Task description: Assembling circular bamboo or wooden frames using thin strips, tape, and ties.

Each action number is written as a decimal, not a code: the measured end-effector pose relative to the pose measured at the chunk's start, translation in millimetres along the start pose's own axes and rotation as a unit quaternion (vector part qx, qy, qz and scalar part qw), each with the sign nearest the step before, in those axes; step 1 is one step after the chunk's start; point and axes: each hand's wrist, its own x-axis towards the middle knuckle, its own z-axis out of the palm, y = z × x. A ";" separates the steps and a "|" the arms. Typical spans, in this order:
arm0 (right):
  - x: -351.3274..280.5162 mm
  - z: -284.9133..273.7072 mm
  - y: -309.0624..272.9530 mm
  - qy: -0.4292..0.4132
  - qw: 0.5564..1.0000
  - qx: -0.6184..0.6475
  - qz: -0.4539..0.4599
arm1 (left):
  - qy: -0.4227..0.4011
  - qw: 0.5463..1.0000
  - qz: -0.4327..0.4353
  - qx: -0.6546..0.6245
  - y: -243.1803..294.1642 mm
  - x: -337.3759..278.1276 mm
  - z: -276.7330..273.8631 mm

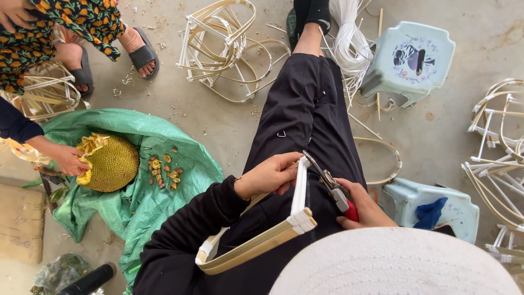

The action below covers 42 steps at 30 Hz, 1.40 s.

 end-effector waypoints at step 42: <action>56.7 -25.5 -4.7 0.065 0.919 0.360 -0.149 | 0.010 0.981 0.143 0.134 -30.4 44.1 -5.7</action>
